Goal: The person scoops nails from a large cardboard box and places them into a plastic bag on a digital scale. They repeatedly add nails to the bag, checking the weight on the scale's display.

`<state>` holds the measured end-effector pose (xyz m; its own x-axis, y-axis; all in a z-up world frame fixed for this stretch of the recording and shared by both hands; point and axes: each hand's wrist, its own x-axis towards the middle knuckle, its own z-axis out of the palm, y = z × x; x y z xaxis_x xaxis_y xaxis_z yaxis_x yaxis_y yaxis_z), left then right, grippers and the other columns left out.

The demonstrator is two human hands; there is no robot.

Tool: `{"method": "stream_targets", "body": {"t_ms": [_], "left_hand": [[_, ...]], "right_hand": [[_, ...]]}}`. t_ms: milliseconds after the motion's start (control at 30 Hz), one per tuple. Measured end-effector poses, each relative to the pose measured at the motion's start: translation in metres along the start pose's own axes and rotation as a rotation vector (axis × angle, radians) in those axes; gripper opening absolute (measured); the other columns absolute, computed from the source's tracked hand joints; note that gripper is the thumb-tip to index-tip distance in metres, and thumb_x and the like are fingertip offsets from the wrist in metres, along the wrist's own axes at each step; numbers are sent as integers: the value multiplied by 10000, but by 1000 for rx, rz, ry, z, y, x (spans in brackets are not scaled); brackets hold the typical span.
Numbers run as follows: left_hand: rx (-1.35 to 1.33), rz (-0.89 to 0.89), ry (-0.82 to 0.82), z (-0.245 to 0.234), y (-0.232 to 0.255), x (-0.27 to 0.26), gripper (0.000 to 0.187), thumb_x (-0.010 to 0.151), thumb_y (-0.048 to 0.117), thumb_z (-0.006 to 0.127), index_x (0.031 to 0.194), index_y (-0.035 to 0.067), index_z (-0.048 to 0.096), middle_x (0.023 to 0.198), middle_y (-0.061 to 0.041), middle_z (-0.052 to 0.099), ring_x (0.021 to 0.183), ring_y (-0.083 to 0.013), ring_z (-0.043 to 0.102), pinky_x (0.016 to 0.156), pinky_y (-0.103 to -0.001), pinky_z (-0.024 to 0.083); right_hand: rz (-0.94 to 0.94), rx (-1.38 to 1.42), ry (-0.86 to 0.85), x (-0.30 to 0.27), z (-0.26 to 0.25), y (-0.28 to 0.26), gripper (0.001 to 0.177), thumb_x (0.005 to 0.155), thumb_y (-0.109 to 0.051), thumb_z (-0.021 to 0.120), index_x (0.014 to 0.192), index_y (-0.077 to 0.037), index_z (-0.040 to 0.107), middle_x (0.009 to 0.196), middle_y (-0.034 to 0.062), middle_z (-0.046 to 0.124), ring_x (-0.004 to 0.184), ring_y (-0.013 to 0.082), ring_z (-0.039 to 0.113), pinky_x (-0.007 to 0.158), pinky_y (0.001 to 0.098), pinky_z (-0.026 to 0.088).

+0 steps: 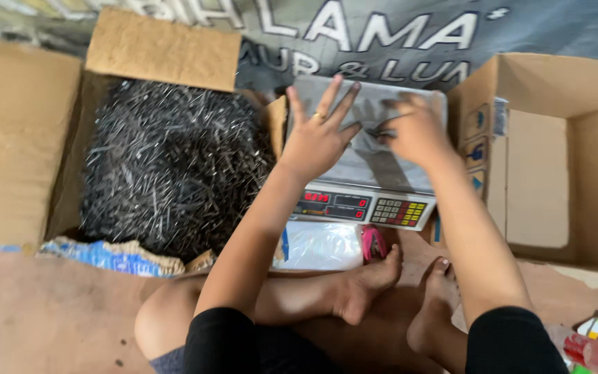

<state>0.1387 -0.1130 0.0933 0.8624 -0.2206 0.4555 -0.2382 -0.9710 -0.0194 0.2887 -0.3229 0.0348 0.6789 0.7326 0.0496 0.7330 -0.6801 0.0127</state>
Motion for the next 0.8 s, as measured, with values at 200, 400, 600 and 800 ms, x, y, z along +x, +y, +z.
{"method": "stream_targets", "body": {"t_ms": [200,400,600,800], "left_hand": [[-35,-507,-80,-51,-60,-130,710,839,600,638,1476,405,392,1629,-64,68,1431,-416,-95,877,-800,-175],[79,-860,-258,-76,-81,-205,1036,628,494,757,1537,242,327,1594,-273,90,1403,-558,-25,872,-892,66],[64,-886,-357,-78,-90,-208,1065,566,585,755,1514,298,366,1606,-238,110,1420,-541,-11,924,-855,85],[-56,-900,-390,-58,-102,-216,1097,601,650,706,1543,301,266,1611,-246,56,1423,-533,-93,937,-830,-84]], "right_hand": [[-118,354,540,-21,-72,-74,293,698,-215,907,953,-181,768,1238,82,609,1261,370,453,1050,632,249],[-225,445,250,-4,-10,-216,379,574,-387,861,924,-289,754,1181,90,595,1226,371,446,1049,646,257],[-251,198,-36,15,18,-289,406,664,-346,828,1052,-271,733,1394,135,472,1410,388,273,1051,777,98],[-264,55,-260,37,24,-310,540,731,-298,793,1248,-326,637,1593,129,191,1481,407,0,1010,839,18]]}}
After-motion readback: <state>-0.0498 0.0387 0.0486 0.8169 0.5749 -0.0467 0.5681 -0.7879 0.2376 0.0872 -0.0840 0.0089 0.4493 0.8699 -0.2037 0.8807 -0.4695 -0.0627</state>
